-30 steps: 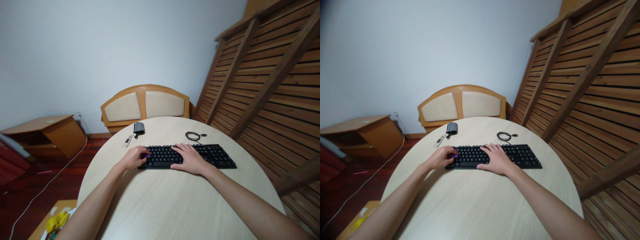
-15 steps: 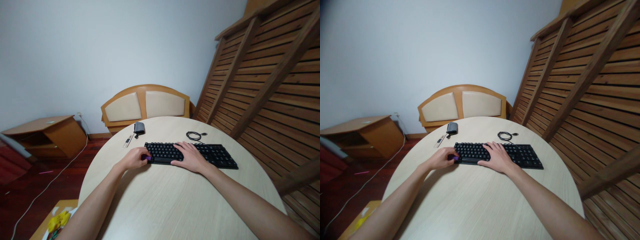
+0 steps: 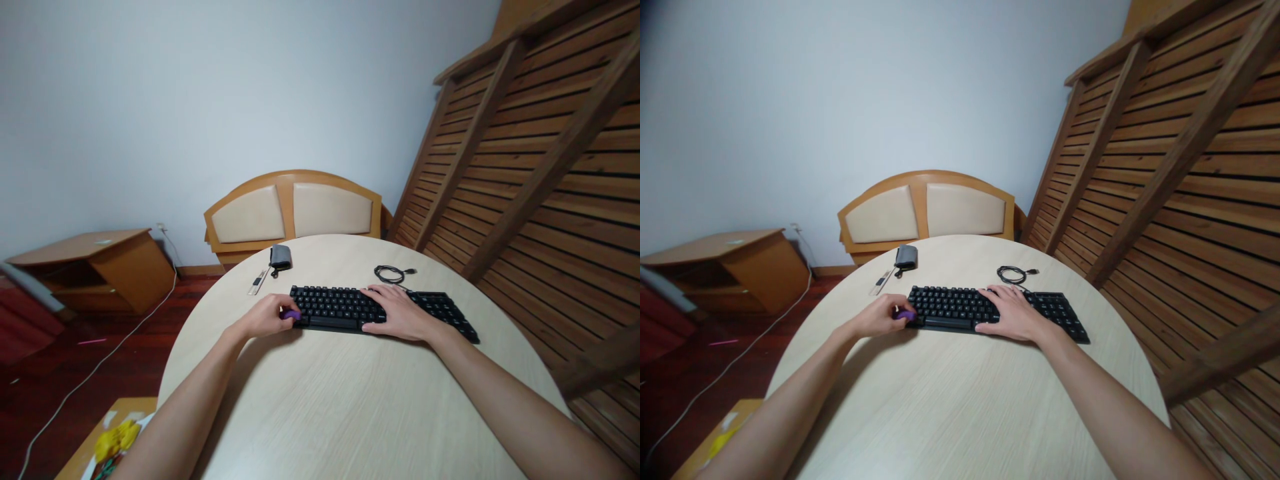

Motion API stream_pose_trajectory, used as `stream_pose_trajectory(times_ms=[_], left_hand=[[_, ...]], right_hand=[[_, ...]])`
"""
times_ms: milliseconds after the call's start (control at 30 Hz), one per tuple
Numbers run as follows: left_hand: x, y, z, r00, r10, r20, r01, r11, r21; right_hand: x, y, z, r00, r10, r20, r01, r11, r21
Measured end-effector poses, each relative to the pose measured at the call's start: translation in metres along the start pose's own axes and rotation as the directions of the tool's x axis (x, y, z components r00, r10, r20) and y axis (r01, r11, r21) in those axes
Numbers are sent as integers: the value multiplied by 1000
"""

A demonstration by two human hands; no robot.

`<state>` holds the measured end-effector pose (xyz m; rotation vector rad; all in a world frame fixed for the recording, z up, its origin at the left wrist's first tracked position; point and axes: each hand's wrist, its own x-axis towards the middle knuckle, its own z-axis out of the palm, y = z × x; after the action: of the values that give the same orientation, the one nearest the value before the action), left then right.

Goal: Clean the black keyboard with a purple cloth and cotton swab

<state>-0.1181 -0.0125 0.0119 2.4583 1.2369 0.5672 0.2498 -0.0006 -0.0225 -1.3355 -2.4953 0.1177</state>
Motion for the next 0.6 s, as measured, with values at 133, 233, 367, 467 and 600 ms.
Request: stream_pose_trajectory(times_ms=[133, 233, 367, 467, 600], left_hand=[[3, -8, 0, 967, -3, -253, 24, 997, 77], [6, -12, 5, 924, -4, -383, 76, 982, 174], [10, -12, 15, 909, -32, -416, 149, 956, 254], [12, -12, 21, 942, -35, -333, 139, 945, 295], [13, -8, 22, 969, -81, -233, 152, 940, 305]], right_hand=[[-1, -7, -4, 1000, -10, 23, 9, 1000, 9], [-1, -13, -7, 998, -33, 57, 32, 999, 15], [-2, -22, -8, 994, -73, 82, 69, 996, 54], [-1, -26, -7, 993, -89, 78, 82, 993, 90], [-1, -26, -6, 993, -82, 88, 75, 993, 87]])
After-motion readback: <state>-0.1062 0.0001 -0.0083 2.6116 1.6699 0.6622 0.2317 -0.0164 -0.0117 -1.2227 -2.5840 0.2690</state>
